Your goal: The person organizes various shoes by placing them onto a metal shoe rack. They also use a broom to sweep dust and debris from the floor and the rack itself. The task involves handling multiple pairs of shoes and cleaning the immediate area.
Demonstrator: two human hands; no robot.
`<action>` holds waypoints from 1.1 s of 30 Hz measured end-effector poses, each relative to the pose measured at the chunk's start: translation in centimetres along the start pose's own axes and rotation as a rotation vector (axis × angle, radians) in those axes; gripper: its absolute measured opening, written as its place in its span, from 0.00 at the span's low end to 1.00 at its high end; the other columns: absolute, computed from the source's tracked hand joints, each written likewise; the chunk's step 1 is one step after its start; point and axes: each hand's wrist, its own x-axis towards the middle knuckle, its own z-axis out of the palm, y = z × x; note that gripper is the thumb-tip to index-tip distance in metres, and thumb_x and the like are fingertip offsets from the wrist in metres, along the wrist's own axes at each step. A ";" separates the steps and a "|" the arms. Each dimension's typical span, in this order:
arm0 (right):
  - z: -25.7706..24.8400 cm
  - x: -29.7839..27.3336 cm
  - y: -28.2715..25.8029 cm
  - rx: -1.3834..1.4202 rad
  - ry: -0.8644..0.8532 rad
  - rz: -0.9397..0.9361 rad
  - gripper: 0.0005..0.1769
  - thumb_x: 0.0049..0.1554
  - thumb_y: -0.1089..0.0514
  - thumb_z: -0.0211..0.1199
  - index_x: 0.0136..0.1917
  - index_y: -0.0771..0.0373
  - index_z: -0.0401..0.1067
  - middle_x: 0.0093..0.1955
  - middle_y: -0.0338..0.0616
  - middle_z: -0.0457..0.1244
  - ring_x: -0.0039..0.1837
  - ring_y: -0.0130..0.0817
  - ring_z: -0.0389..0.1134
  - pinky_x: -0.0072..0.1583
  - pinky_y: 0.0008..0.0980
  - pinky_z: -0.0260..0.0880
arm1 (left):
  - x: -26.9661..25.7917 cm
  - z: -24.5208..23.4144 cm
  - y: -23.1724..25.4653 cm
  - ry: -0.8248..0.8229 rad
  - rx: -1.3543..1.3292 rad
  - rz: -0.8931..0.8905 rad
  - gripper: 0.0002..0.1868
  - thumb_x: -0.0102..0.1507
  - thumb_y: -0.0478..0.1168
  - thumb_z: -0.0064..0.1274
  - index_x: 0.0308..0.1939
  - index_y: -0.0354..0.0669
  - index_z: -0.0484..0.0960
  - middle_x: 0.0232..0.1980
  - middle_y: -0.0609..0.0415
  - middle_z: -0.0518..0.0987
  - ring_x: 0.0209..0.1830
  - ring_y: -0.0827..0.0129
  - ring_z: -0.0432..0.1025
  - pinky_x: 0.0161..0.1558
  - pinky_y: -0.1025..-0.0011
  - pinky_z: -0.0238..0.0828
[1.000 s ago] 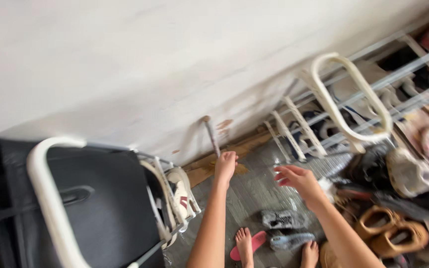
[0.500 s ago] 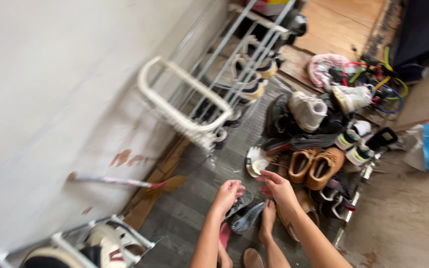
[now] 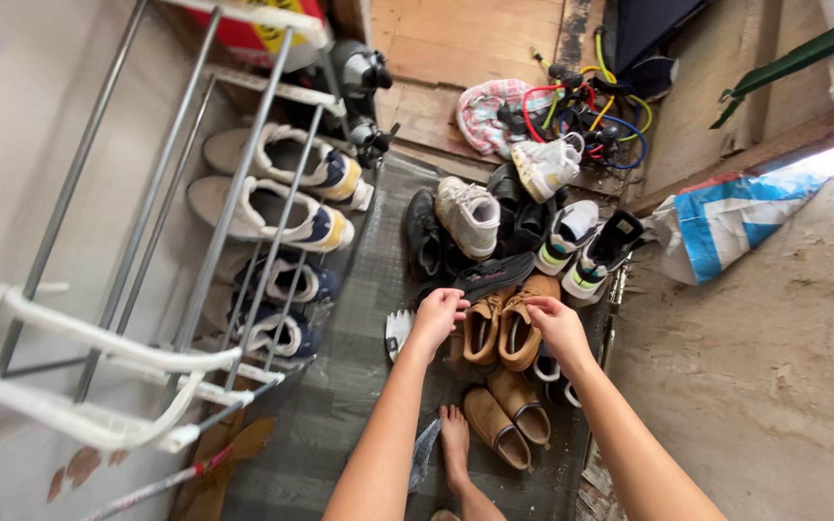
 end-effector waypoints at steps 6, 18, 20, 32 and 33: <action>-2.5 5.7 1.3 -0.048 0.005 0.127 0.17 0.59 0.56 0.63 0.60 0.63 0.76 0.47 0.41 0.70 0.45 0.27 0.68 0.47 0.27 0.69 | 5.5 2.9 2.4 -0.003 0.052 0.081 0.17 0.69 0.47 0.47 0.52 0.38 0.80 0.47 0.55 0.84 0.38 0.74 0.76 0.43 0.74 0.73; -6.1 21.6 11.7 0.114 0.061 0.283 0.13 0.60 0.54 0.65 0.51 0.67 0.79 0.38 0.42 0.68 0.40 0.29 0.65 0.42 0.30 0.65 | 18.8 6.2 3.9 0.088 0.493 0.197 0.18 0.62 0.43 0.55 0.51 0.36 0.82 0.42 0.46 0.86 0.39 0.61 0.80 0.44 0.64 0.77; -7.8 25.9 12.6 -0.117 0.152 0.228 0.15 0.57 0.51 0.67 0.51 0.64 0.80 0.38 0.42 0.70 0.40 0.30 0.69 0.44 0.30 0.69 | 22.1 7.0 5.2 0.141 0.632 0.227 0.19 0.60 0.44 0.56 0.51 0.38 0.82 0.45 0.44 0.84 0.46 0.53 0.79 0.50 0.58 0.76; -5.7 52.3 14.8 -0.498 0.476 -0.210 0.46 0.48 0.48 0.75 0.73 0.68 0.61 0.74 0.61 0.55 0.71 0.58 0.59 0.67 0.45 0.60 | 38.4 10.9 -3.7 0.045 1.178 0.264 0.21 0.61 0.44 0.56 0.54 0.38 0.73 0.58 0.42 0.75 0.48 0.44 0.77 0.49 0.48 0.75; -5.2 53.4 14.7 -0.514 0.487 -0.212 0.49 0.46 0.48 0.77 0.72 0.70 0.59 0.73 0.63 0.54 0.70 0.59 0.59 0.66 0.45 0.61 | 39.3 10.3 -4.8 -0.006 1.231 0.261 0.21 0.61 0.45 0.57 0.54 0.38 0.74 0.56 0.42 0.76 0.49 0.44 0.77 0.49 0.50 0.76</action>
